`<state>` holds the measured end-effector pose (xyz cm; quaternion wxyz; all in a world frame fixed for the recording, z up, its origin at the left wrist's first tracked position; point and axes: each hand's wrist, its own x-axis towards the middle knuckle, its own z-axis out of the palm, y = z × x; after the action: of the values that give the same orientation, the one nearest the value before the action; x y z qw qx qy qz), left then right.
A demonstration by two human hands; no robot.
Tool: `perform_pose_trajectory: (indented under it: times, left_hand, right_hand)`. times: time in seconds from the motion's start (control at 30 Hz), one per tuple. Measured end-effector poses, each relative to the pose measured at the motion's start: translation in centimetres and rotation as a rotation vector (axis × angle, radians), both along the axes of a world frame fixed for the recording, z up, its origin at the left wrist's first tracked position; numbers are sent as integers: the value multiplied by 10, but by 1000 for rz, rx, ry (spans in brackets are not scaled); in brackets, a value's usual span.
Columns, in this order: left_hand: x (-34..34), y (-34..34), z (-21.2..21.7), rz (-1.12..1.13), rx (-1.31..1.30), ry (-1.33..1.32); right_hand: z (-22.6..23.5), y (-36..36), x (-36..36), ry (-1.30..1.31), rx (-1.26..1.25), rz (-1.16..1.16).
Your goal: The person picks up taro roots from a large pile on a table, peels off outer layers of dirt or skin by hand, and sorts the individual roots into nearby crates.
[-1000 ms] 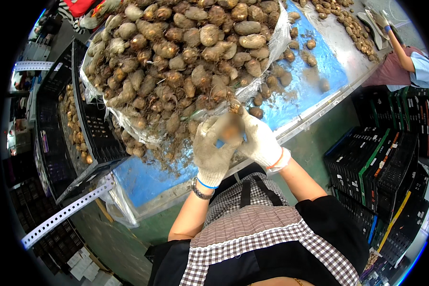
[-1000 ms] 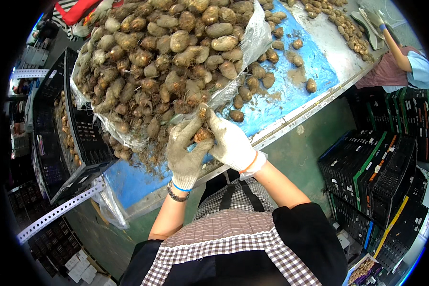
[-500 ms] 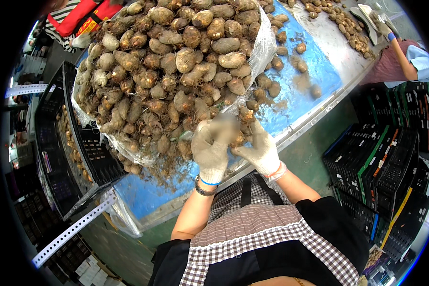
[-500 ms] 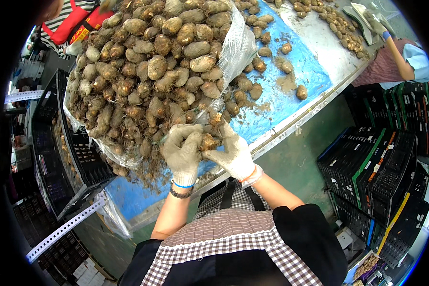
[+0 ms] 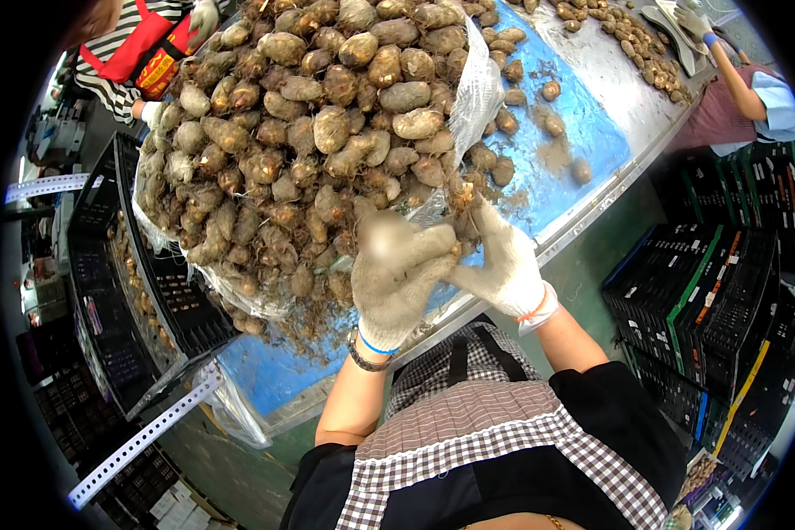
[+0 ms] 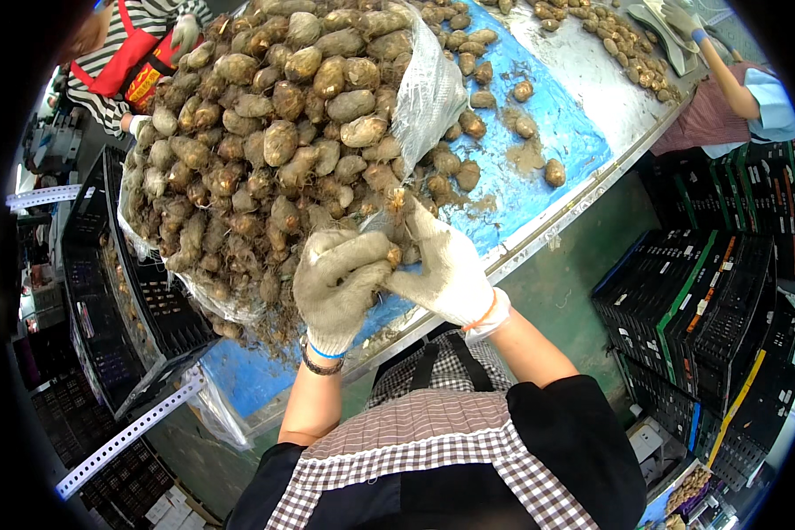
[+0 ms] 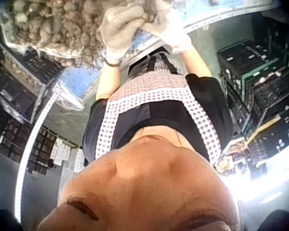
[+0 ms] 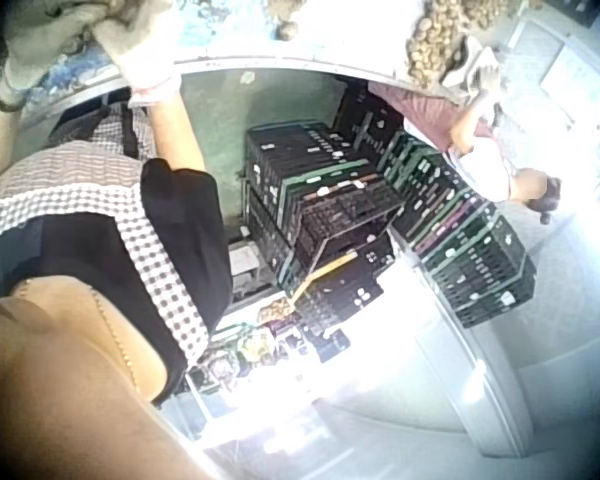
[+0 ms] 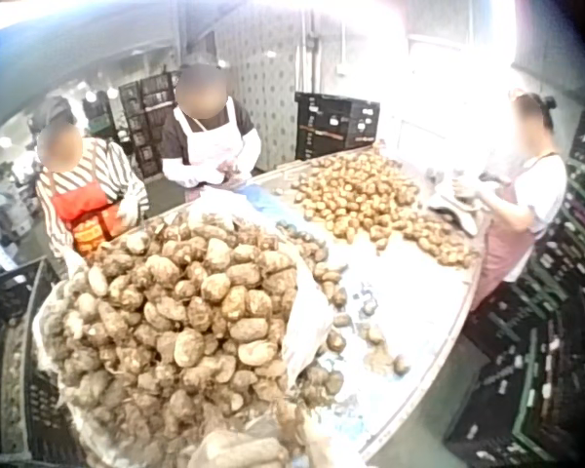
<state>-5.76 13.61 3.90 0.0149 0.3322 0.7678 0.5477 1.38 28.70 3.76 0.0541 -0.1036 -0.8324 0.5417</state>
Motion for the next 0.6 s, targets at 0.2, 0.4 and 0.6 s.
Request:
perform_pose_trajectory:
  times: [0.2, 0.4, 0.6]
  left_hand:
    - [-6, 1, -14, 303, 125, -314]
    - [5, 12, -8, 188, 118, -455]
    - [-1, 1, -28, 244, 49, -662]
  right_hand:
    - [-9, 6, 4, -70, -160, -30]
    - [-37, 5, 5, 51, -384, 32]
    - [-16, 21, 0, -237, -692, 32]
